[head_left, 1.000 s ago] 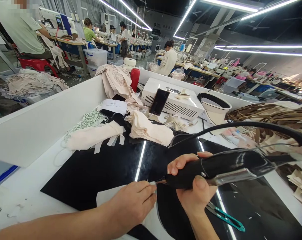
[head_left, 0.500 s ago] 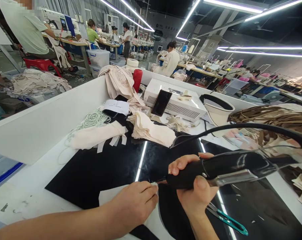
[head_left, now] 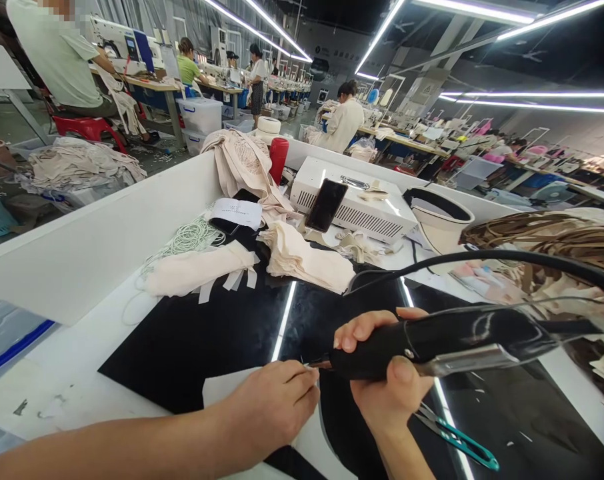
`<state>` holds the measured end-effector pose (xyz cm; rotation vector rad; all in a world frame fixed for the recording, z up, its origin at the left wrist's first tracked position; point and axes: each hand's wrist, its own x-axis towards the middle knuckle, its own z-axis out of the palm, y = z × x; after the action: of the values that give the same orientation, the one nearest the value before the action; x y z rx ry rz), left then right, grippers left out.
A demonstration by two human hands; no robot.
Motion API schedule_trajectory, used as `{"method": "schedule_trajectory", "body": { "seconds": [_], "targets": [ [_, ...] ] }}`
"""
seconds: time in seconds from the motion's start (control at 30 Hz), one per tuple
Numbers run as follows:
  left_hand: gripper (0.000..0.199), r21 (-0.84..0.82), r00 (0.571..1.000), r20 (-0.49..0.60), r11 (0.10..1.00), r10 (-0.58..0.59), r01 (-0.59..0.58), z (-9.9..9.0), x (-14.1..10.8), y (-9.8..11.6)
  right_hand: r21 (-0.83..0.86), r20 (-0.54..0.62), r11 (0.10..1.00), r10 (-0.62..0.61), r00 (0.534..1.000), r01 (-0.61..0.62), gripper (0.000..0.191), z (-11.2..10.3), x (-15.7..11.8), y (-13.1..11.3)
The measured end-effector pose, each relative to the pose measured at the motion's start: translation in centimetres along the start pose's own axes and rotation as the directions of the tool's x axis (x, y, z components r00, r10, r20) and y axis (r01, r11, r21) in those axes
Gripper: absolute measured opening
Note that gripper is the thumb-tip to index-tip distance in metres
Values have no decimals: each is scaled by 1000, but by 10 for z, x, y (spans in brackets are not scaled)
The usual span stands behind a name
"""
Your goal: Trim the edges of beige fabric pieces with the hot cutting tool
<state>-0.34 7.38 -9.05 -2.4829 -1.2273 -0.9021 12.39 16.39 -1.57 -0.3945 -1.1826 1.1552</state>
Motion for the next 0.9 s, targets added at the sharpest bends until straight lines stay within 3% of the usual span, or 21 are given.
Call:
{"method": "schedule_trajectory", "body": {
  "seconds": [0.23,0.4,0.6,0.7,0.9],
  "targets": [
    [23,-20,987,160,1000,4,0,-9,-5,-13,-126,18,992,-20,1000,23,48,-14,1,-34],
    [22,23,988,156,1000,-18,14,-17,-4,-21,-201,95,977,-45,994,64,45,-34,-18,-64],
    [15,-121,993,39,987,115,-110,-35,14,2,-172,0,981,-89,996,87,46,-44,-42,-75],
    [15,-217,982,69,963,178,-159,-32,14,15,-158,-25,984,-82,996,77,45,-45,-47,-75],
    [42,-180,964,189,972,186,-152,-14,3,20,-136,-70,987,-94,993,83,47,-42,-50,-69]
  ]
}}
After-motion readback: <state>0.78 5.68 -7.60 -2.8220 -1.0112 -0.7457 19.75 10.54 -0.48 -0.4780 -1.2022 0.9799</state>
